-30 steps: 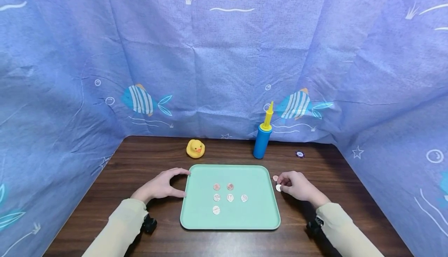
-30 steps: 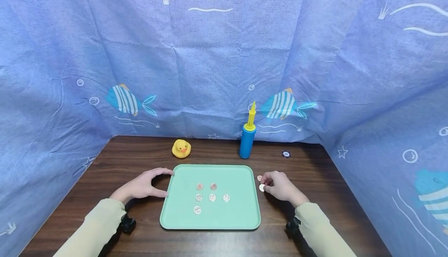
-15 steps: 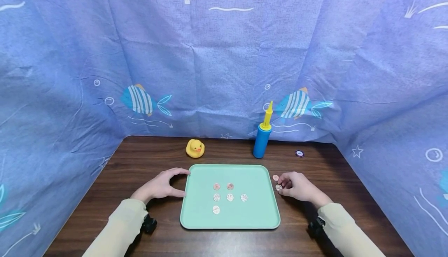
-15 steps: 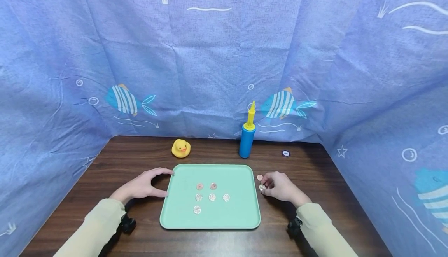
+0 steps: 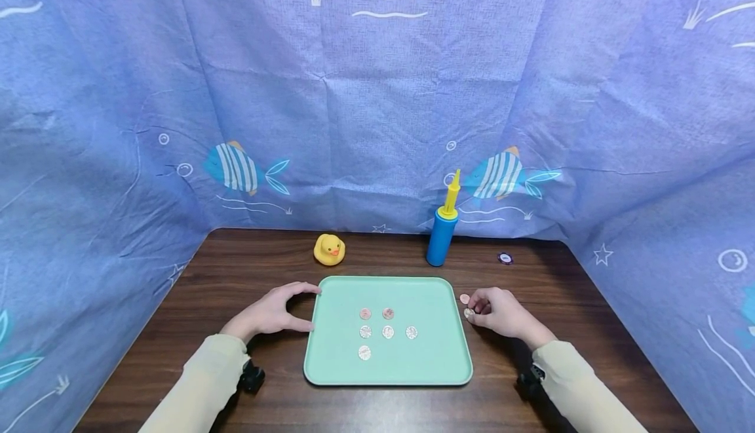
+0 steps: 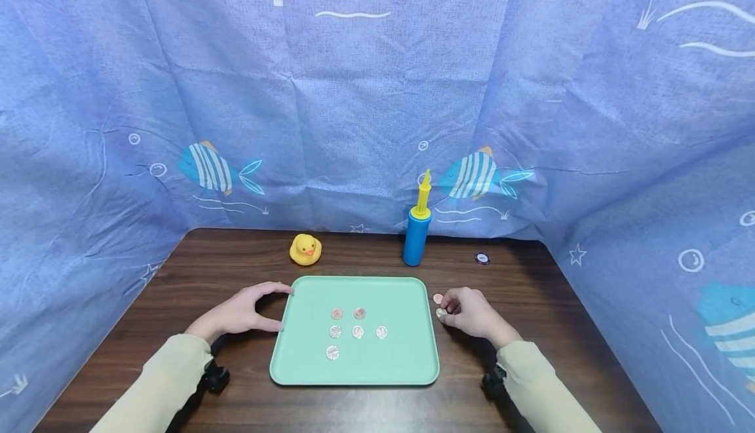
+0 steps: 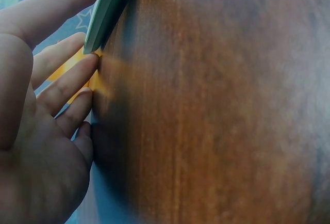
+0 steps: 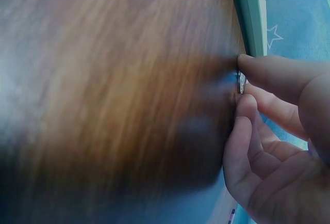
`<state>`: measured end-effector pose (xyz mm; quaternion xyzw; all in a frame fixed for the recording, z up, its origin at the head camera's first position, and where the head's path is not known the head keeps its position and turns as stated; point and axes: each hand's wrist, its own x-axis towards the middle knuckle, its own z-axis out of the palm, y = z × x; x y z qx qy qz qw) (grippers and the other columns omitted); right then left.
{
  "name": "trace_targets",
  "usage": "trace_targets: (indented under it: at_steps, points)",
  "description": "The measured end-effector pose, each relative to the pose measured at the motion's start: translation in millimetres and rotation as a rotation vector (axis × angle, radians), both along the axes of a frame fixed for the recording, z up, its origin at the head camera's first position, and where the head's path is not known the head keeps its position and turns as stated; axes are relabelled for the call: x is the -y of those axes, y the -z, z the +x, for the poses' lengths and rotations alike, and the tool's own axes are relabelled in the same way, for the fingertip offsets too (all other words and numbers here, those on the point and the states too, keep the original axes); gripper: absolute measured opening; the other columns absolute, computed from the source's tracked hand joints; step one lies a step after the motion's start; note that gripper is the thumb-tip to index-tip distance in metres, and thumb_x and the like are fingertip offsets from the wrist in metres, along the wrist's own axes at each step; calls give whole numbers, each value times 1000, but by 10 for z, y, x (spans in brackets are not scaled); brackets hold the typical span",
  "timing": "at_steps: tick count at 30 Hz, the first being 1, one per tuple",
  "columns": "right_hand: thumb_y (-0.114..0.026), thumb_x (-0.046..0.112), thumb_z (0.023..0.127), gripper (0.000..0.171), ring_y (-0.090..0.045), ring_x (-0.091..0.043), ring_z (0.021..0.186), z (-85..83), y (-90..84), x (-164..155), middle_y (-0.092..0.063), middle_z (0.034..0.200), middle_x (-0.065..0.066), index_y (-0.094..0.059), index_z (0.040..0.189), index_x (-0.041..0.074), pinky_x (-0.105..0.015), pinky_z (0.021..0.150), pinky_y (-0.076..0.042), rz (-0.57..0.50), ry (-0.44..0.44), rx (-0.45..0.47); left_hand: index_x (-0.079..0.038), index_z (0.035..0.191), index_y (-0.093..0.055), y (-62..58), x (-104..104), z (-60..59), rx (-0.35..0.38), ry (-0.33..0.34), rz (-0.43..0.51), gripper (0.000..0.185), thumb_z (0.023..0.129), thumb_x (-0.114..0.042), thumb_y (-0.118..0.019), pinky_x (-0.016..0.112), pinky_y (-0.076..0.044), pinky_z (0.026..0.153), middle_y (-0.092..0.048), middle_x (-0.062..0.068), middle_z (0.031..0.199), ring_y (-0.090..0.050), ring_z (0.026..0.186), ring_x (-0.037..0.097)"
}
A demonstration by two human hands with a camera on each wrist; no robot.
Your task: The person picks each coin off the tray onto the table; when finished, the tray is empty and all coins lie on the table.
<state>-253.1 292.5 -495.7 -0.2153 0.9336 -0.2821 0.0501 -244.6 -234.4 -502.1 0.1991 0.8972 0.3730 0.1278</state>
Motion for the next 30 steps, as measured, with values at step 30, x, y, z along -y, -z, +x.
trace_targets:
  at_steps: [30]
  points:
    - [-74,15,99,9,-60,-11,71,-116,-196,237,-67,85,3,-74,105,8,-27,60,-54,-117,-31,27,-23,147,-59,8,0,4,-6,6,-22,74,84,-48,-88,64,-38,115,-53,8,155,-45,146,37]
